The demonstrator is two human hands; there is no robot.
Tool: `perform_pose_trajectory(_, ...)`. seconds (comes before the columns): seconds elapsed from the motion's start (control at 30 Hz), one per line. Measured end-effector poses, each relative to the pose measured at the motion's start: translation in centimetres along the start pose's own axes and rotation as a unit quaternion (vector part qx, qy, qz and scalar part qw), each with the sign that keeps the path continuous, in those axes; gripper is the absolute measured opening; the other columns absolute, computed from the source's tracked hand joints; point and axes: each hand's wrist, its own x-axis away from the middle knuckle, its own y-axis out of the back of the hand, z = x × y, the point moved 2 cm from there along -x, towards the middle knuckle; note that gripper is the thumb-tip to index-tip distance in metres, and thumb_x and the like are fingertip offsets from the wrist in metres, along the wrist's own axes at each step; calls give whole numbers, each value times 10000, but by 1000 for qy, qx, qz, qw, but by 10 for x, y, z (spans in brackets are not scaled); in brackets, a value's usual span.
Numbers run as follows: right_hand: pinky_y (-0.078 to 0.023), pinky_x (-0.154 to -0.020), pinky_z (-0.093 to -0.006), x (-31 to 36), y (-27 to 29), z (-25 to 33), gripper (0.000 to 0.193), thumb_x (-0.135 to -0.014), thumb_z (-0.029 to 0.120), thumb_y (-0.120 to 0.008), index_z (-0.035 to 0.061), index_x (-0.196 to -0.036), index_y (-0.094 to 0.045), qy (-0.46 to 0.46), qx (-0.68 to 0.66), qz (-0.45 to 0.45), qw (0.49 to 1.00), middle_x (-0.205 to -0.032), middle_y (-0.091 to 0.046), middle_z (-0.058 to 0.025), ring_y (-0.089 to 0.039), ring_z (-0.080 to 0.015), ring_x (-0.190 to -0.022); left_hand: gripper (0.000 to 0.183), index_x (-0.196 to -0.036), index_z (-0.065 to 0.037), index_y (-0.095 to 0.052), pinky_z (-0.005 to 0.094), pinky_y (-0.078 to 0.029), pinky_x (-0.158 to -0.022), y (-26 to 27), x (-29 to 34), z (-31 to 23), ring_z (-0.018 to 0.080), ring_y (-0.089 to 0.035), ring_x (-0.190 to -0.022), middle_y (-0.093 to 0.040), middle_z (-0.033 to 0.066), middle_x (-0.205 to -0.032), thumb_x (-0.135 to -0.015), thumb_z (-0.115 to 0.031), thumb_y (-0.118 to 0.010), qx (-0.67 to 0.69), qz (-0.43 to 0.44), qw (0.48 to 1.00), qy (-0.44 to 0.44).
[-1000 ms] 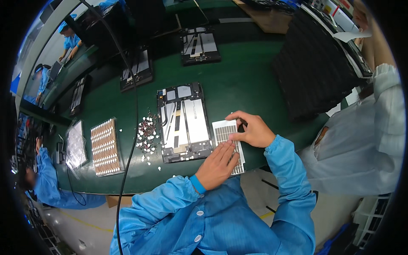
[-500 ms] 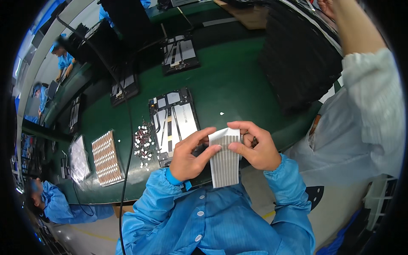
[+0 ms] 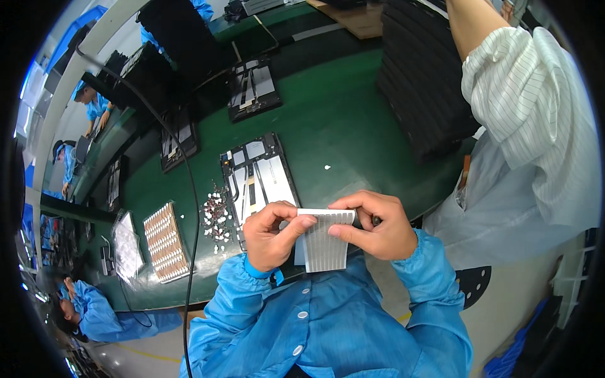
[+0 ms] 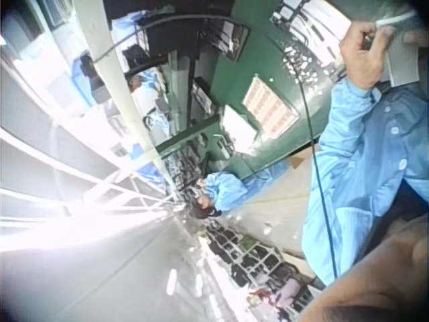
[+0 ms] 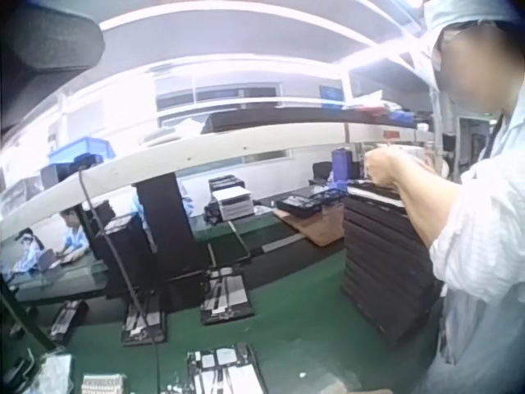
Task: The recorder is assembling internal components and applying adhesive strips inside a tablet housing at a factory workstation.
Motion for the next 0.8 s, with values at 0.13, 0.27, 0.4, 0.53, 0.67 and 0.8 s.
perform_pose_trajectory(0.13,-238,-471,-224,1,-2,-5,251,-835,137,-847,11,-1027,-745,-37,-45,-9,998,-627,-576,35,-339,4,-512,182,-992,17,-723,250,-527,-703,-6,-2,-3,90,-664,-808,-726,61,-876,-863,-79,-808,31,-26,999,5)
perform_pose_trajectory(0.27,-234,-467,-225,3,-5,-10,200,-860,143,-830,2,-973,-746,-68,-92,-13,993,-593,-537,54,-337,11,-514,195,-1001,25,-725,271,-538,-730,-10,-9,-5,106,-670,-823,-724,73,-899,-871,-96,-804,95,-16,995,7)
perform_pose_trajectory(0.4,-226,-469,-230,4,-5,-27,185,-879,168,-816,0,-907,-745,-71,-88,-38,993,-602,-511,72,-335,12,-523,153,-944,32,-737,238,-503,-649,-15,-14,9,75,-632,-736,-715,55,-805,-907,-112,-774,23,15,999,29)
perform_pose_trajectory(0.53,-219,-483,-227,-5,4,-46,238,-890,236,-808,7,-902,-745,-134,-89,-31,987,-613,-478,96,-312,11,-543,176,-922,37,-744,202,-454,-574,-26,-22,26,32,-571,-668,-699,10,-745,-940,-138,-750,-12,-37,996,83)
perform_pose_trajectory(0.67,-236,-521,-215,-24,10,-61,244,-885,218,-804,2,-926,-699,-183,-111,0,977,-657,-486,101,-303,11,-585,240,-911,45,-746,188,-427,-560,-31,-33,41,21,-544,-655,-682,-7,-711,-938,-193,-763,-56,-101,991,62)
perform_pose_trajectory(0.8,-319,-539,-215,-34,6,-96,210,-879,166,-796,3,-874,-663,-177,-168,-8,970,-706,-560,67,-388,3,-602,215,-973,43,-729,244,-481,-582,-34,-39,43,84,-601,-650,-707,76,-787,-925,-164,-764,-104,-98,981,130)
